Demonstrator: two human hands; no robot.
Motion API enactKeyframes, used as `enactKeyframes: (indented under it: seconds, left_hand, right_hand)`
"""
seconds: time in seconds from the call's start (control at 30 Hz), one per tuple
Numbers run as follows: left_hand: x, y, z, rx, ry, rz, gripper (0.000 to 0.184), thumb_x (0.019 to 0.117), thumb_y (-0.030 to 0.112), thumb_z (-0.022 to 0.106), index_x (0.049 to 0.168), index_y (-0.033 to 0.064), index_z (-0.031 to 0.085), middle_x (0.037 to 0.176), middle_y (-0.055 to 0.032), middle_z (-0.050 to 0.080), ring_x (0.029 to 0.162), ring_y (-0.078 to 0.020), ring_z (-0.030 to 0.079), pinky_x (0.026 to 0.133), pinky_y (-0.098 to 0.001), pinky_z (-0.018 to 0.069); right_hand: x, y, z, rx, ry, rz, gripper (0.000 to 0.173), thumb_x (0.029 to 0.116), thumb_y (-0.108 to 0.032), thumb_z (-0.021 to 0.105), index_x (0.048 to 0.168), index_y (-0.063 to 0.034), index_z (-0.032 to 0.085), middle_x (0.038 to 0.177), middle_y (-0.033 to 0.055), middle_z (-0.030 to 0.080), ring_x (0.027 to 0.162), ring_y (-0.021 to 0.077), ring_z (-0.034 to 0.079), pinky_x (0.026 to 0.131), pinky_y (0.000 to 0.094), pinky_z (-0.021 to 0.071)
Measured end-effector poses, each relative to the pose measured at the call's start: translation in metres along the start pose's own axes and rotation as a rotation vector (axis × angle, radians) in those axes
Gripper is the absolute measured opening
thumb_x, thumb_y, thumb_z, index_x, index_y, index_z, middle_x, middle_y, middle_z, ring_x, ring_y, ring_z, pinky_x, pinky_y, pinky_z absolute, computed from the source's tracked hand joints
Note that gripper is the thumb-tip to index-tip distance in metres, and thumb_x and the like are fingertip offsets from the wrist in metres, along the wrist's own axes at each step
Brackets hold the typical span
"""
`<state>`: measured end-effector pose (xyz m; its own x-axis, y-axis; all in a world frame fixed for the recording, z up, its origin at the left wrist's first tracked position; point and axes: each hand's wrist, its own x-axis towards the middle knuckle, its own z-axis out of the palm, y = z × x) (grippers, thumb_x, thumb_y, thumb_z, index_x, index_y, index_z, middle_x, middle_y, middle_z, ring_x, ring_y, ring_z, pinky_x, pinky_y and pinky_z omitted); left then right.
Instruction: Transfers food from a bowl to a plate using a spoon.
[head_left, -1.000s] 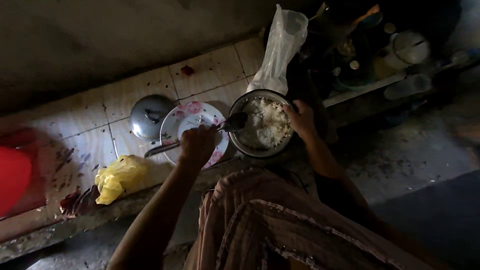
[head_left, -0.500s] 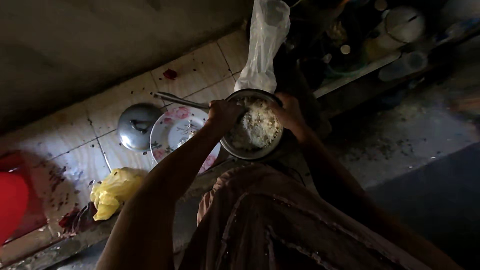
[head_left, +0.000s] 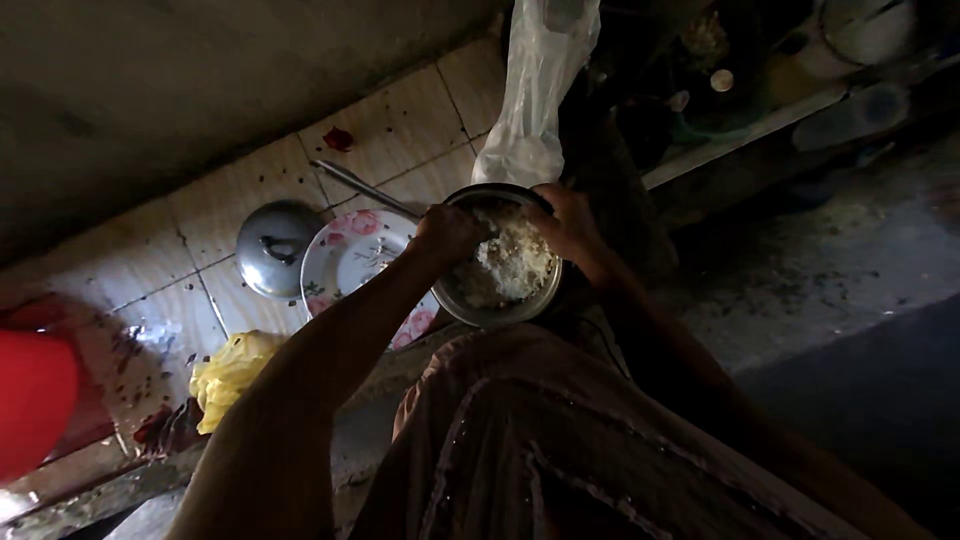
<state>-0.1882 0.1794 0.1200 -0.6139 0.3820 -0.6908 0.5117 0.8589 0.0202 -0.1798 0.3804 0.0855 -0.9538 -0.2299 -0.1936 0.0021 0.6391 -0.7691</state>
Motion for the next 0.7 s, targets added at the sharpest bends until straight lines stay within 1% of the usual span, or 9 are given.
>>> enactKeyframes:
  seconds: [0.07,0.13,0.2,0.33,0.43,0.53,0.6,0.63,0.7]
  left_hand:
    - [0.004,0.001,-0.002,0.001,-0.011,0.051,0.021,0.0989,0.014,0.061,0.115,0.0029,0.068,0.110,-0.0212,0.069,0.104,-0.0432,0.065,0.084,-0.0608,0.0510]
    - [0.004,0.003,-0.005,0.002,-0.027,0.096,0.020,0.1007,0.011,0.057,0.115,0.0041,0.069,0.111,-0.0207,0.069,0.107,-0.0426,0.065,0.087,-0.0601,0.0507]
    - [0.006,0.005,-0.006,0.013,-0.040,0.116,0.021,0.1030,0.009,0.052,0.114,0.0035,0.069,0.110,-0.0208,0.069,0.109,-0.0427,0.065,0.091,-0.0593,0.0503]
    - [0.008,0.004,-0.003,0.030,-0.026,0.146,0.022,0.1034,0.011,0.052,0.114,0.0025,0.069,0.111,-0.0203,0.069,0.110,-0.0414,0.065,0.093,-0.0579,0.0497]
    - [0.012,0.001,0.005,0.036,-0.009,0.174,0.023,0.1034,0.016,0.055,0.115,0.0043,0.070,0.115,-0.0185,0.069,0.113,-0.0403,0.064,0.097,-0.0579,0.0487]
    - [0.013,0.001,0.006,0.052,-0.037,0.183,0.020,0.1015,0.018,0.058,0.112,0.0061,0.071,0.112,-0.0187,0.069,0.109,-0.0411,0.065,0.092,-0.0601,0.0491]
    - [0.014,0.001,0.008,0.031,-0.048,0.185,0.024,0.1031,0.023,0.056,0.113,0.0076,0.072,0.112,-0.0179,0.070,0.109,-0.0410,0.065,0.090,-0.0612,0.0496]
    - [0.014,0.001,0.008,0.020,-0.055,0.192,0.026,0.1043,0.025,0.055,0.113,0.0069,0.071,0.112,-0.0185,0.070,0.110,-0.0415,0.065,0.090,-0.0616,0.0495]
    - [0.016,0.002,0.012,0.022,-0.049,0.230,0.026,0.1023,0.025,0.057,0.110,0.0057,0.072,0.110,-0.0190,0.070,0.111,-0.0417,0.064,0.089,-0.0615,0.0495]
  right_hand:
    - [0.003,0.000,0.002,-0.013,-0.019,0.003,0.032,0.1029,-0.028,0.057,0.121,-0.0045,0.068,0.097,0.0165,0.072,0.087,0.0294,0.070,0.081,0.0542,0.0549]
    - [0.006,-0.003,0.002,-0.024,-0.044,0.002,0.030,0.1029,-0.028,0.057,0.121,-0.0054,0.068,0.096,0.0162,0.071,0.086,0.0302,0.070,0.080,0.0552,0.0545]
    - [0.008,-0.006,0.003,-0.016,-0.061,-0.006,0.028,0.1029,-0.025,0.058,0.120,-0.0049,0.069,0.096,0.0160,0.072,0.087,0.0301,0.070,0.081,0.0540,0.0546]
    - [0.012,-0.005,0.005,0.003,-0.060,-0.041,0.027,0.1021,-0.024,0.059,0.117,-0.0033,0.070,0.095,0.0163,0.072,0.086,0.0309,0.070,0.080,0.0543,0.0543]
    - [0.013,-0.005,0.007,-0.017,-0.068,-0.069,0.029,0.1025,-0.025,0.060,0.117,-0.0024,0.069,0.094,0.0173,0.072,0.086,0.0327,0.070,0.080,0.0553,0.0543]
    - [0.015,-0.006,0.007,-0.027,-0.083,-0.079,0.029,0.1030,-0.025,0.059,0.116,-0.0011,0.069,0.093,0.0181,0.071,0.085,0.0337,0.069,0.079,0.0563,0.0541]
    - [0.016,-0.008,0.008,-0.029,-0.092,-0.070,0.029,0.1031,-0.026,0.059,0.115,-0.0013,0.069,0.092,0.0178,0.071,0.085,0.0338,0.069,0.079,0.0564,0.0538]
    - [0.016,-0.008,0.008,-0.036,-0.094,-0.073,0.029,0.1029,-0.026,0.059,0.114,-0.0014,0.069,0.091,0.0179,0.070,0.085,0.0342,0.069,0.078,0.0565,0.0535]
    - [0.018,-0.008,0.009,-0.052,-0.102,-0.080,0.029,0.1029,-0.027,0.058,0.113,-0.0012,0.069,0.089,0.0177,0.070,0.082,0.0343,0.069,0.076,0.0564,0.0533]
